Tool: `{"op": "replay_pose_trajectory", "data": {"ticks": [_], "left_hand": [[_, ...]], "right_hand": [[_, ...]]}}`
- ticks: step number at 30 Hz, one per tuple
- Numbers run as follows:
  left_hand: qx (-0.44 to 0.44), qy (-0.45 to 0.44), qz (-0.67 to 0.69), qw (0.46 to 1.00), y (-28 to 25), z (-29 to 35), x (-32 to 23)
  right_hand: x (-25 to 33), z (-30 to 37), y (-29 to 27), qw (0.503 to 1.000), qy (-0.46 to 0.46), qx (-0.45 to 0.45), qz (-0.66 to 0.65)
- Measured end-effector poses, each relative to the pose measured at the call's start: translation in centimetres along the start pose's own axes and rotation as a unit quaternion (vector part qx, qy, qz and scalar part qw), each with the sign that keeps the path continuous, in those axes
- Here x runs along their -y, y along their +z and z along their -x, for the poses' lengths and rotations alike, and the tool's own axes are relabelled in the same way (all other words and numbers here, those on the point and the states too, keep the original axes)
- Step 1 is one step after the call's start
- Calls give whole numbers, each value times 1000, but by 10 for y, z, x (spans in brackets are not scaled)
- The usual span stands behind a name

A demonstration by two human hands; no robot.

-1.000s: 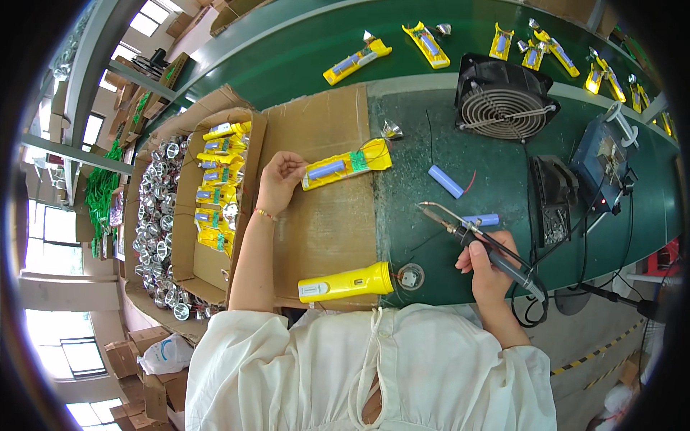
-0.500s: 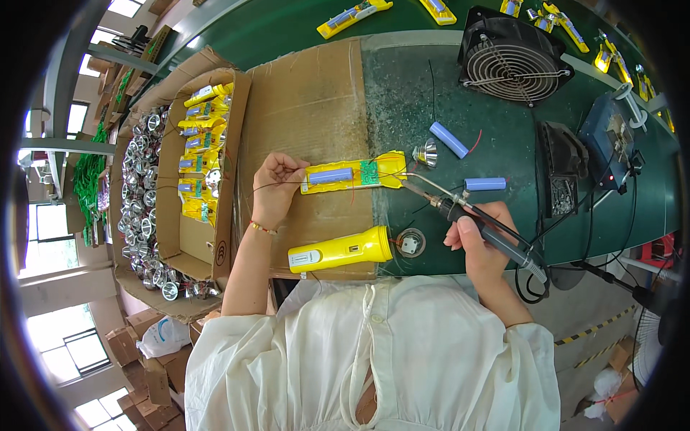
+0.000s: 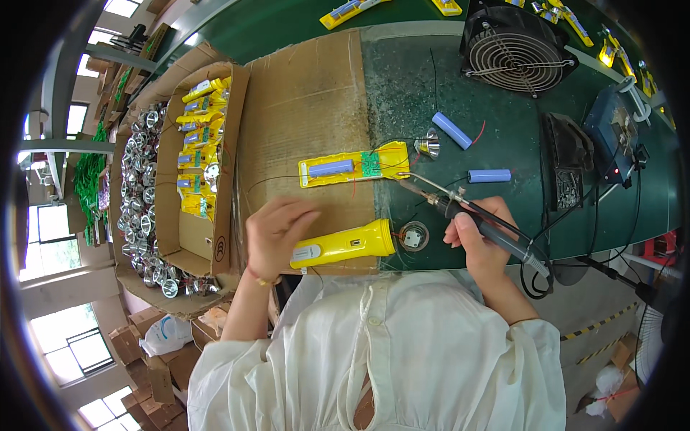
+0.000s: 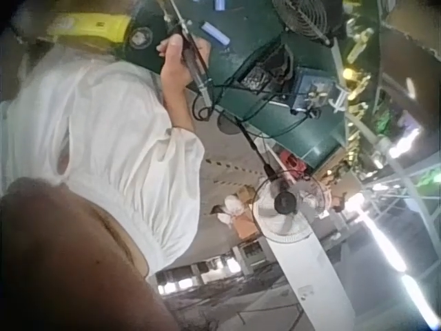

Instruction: Soldering electrical components and wires onto circuit boards for flashlight assembly.

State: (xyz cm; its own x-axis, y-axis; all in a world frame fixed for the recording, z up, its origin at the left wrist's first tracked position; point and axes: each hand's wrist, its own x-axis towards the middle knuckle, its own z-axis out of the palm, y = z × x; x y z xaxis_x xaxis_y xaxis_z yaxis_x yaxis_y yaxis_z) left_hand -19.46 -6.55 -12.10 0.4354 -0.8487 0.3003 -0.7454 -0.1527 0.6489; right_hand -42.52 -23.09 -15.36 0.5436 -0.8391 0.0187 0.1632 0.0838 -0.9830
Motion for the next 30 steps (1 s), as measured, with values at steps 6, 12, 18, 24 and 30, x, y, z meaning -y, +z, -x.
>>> {"op": "replay_pose_trajectory", "data": {"ticks": [6,12,18,24,30], "left_hand": [[58,214,-57,973,41,-46,15],[100,242,-86,961,43,-51,14],[-10,-24,72,997,58,-46,0],[1,-60,43,997,59,-54,-2],[5,-74,31,997,60,-56,-2]], "right_hand": [[-3,0,8,999,-32,10,9],[-3,-2,8,1000,-2,10,8],[-6,-10,23,999,-19,24,34],[-13,-15,31,998,-4,31,54],[-12,-17,33,999,39,14,24]]}}
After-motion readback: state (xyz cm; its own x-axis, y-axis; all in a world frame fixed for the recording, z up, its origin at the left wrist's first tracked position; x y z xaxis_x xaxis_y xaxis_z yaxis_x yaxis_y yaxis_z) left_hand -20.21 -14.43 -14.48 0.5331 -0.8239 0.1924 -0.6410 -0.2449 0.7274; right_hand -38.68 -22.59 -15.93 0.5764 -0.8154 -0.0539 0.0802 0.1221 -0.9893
